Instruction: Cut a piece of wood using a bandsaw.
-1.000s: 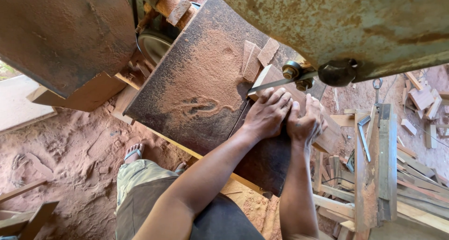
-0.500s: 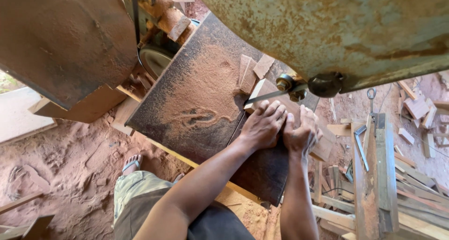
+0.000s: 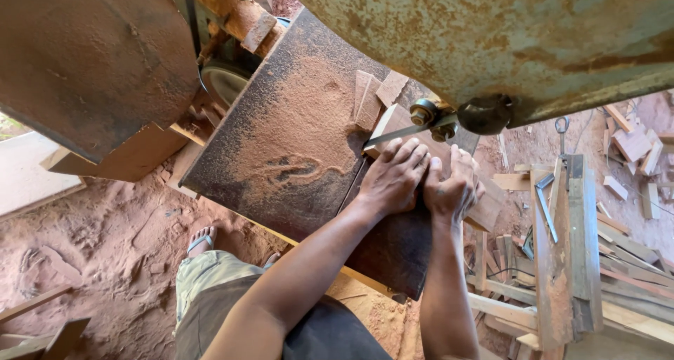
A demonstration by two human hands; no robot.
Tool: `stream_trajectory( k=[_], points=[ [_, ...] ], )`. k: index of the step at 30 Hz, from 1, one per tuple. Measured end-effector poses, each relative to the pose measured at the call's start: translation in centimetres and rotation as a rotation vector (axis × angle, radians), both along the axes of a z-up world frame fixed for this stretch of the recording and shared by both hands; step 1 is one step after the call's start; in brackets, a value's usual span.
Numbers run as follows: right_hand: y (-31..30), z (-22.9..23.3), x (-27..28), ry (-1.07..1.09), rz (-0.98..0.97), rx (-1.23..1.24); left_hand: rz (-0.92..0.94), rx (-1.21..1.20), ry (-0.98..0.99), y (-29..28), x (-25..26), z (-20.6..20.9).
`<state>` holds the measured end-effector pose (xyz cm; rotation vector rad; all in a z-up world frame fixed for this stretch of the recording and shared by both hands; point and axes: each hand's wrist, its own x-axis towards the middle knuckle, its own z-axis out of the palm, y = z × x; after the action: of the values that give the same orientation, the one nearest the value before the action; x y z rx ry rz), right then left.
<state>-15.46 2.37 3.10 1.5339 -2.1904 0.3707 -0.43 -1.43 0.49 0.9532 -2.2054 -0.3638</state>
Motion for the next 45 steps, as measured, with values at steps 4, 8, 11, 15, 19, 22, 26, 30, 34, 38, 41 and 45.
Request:
stream_trajectory(
  k=[4, 8, 11, 15, 19, 22, 26, 30, 34, 38, 41, 45],
  points=[
    [-0.2, 0.2, 0.3, -0.005, 0.013, -0.008, 0.007, -0.005, 0.005, 0.0, 0.5, 0.7],
    [0.0, -0.1, -0.2, -0.008, 0.011, -0.004, 0.023, -0.01, -0.008, 0.1, 0.2, 0.4],
    [-0.2, -0.3, -0.3, 0.001, 0.008, -0.008, 0.033, -0.023, -0.013, 0.0, 0.0, 0.1],
    [-0.3, -0.1, -0.2, -0.019, 0.006, 0.005, 0.034, -0.039, -0.02, -0.2, -0.2, -0.2],
    [-0.3, 0.2, 0.2, -0.032, -0.001, 0.014, 0.042, -0.045, -0.019, 0.0, -0.2, -0.2],
    [-0.3, 0.3, 0.2, -0.028, 0.003, 0.015, 0.046, -0.061, -0.027, 0.0, 0.0, 0.0],
    [-0.5, -0.1, -0.3, -0.026, 0.004, 0.012, 0.035, -0.051, -0.013, -0.1, -0.1, -0.2],
    [-0.4, -0.2, -0.5, -0.025, 0.005, 0.012, 0.043, -0.073, -0.013, 0.0, 0.0, 0.1],
    [-0.5, -0.2, -0.4, -0.024, -0.002, 0.006, 0.059, -0.091, -0.01, -0.1, 0.1, 0.1],
    [-0.4, -0.7, -0.9, -0.012, 0.007, -0.017, 0.047, -0.077, 0.019, -0.1, -0.3, -0.3],
    [-0.6, -0.6, -0.8, -0.008, 0.004, -0.018, 0.047, -0.07, 0.028, -0.2, -0.3, -0.4],
    [-0.7, -0.6, -0.8, -0.013, 0.007, -0.024, 0.048, -0.081, 0.013, -0.3, -0.4, -0.6]
  ],
)
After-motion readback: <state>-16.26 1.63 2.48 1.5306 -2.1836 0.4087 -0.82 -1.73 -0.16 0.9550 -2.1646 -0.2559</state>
